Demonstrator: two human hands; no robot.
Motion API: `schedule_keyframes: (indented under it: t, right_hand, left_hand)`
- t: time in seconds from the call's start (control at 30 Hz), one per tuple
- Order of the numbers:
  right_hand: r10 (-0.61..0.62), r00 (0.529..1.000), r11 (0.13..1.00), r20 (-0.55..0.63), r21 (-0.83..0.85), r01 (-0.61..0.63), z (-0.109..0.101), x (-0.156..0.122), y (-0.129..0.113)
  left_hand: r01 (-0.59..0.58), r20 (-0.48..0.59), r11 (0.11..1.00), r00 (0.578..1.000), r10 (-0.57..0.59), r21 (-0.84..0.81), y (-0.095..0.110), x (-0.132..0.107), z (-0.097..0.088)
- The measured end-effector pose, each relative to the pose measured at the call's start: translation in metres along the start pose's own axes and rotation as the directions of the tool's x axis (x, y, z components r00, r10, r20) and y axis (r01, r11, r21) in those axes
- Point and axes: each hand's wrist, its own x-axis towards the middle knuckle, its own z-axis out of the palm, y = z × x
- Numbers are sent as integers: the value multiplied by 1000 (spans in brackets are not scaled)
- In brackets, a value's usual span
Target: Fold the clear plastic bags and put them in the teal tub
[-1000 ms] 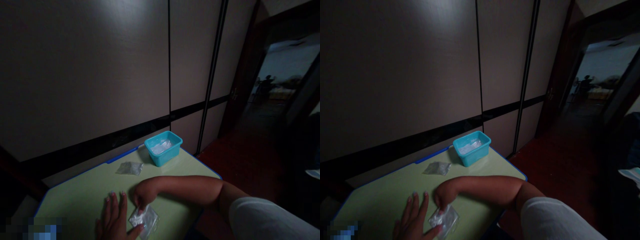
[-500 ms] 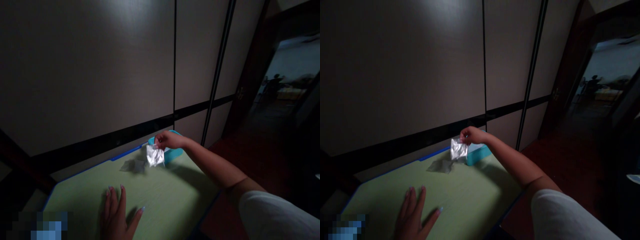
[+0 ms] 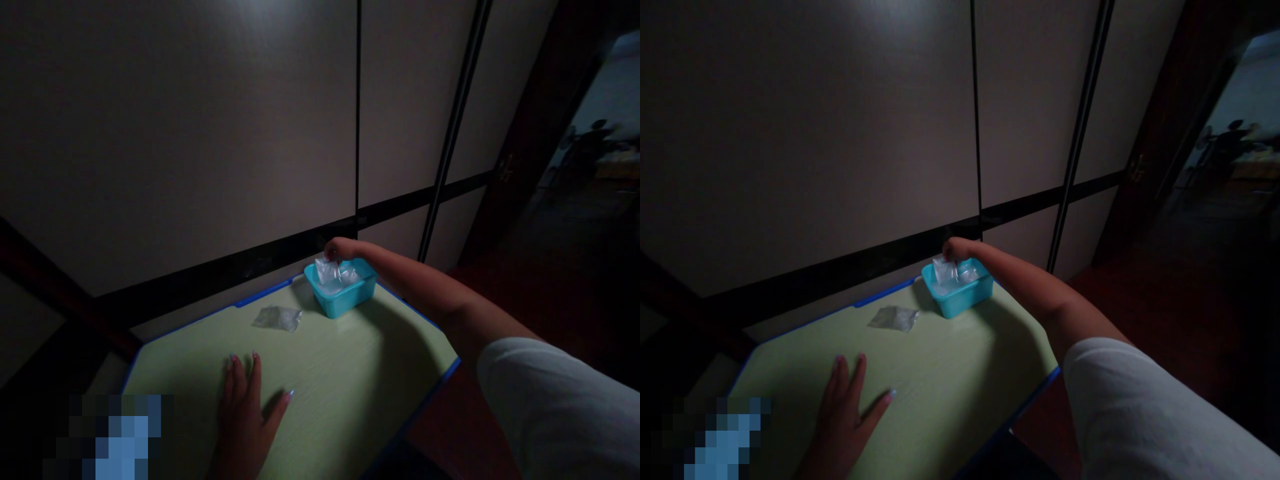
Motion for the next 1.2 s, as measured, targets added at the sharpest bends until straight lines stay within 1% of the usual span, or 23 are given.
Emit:
schedule_keyframes:
  t: [0.1,0.23,0.37,0.43,0.5,0.63,0.83,1.0,1.2]
  right_hand:
    - [20,999,998,-36,57,-18,-7,-3,10]
    - [42,992,990,-120,136,-25,-13,-15,21]
    - [31,975,976,-221,216,17,-7,-26,24]
    - [22,973,970,-231,240,35,0,-29,24]
    - [24,981,968,-191,248,25,9,-30,24]
    - [41,998,969,-47,244,-29,20,-26,25]
    - [-41,997,974,62,225,26,16,-28,27]
    - [-60,977,995,203,91,42,21,-23,28]
    - [-73,943,988,325,-106,113,32,-16,23]
  left_hand:
    - [-2,-24,1000,1000,2,13,3,0,0]
    - [-6,-13,1000,1000,6,-15,3,0,0]
    - [-2,15,999,1000,2,-35,-1,-1,0]
    - [3,36,999,999,-2,-32,-5,-1,2]
    - [5,51,1000,999,-4,-24,-11,-1,5]
    - [15,64,1000,998,-14,-12,-21,-1,12]
    - [-6,61,1000,998,6,3,-27,-2,17]
    - [-23,64,1000,998,23,5,-30,-2,21]
    - [4,54,999,999,-2,-36,-30,-2,23]
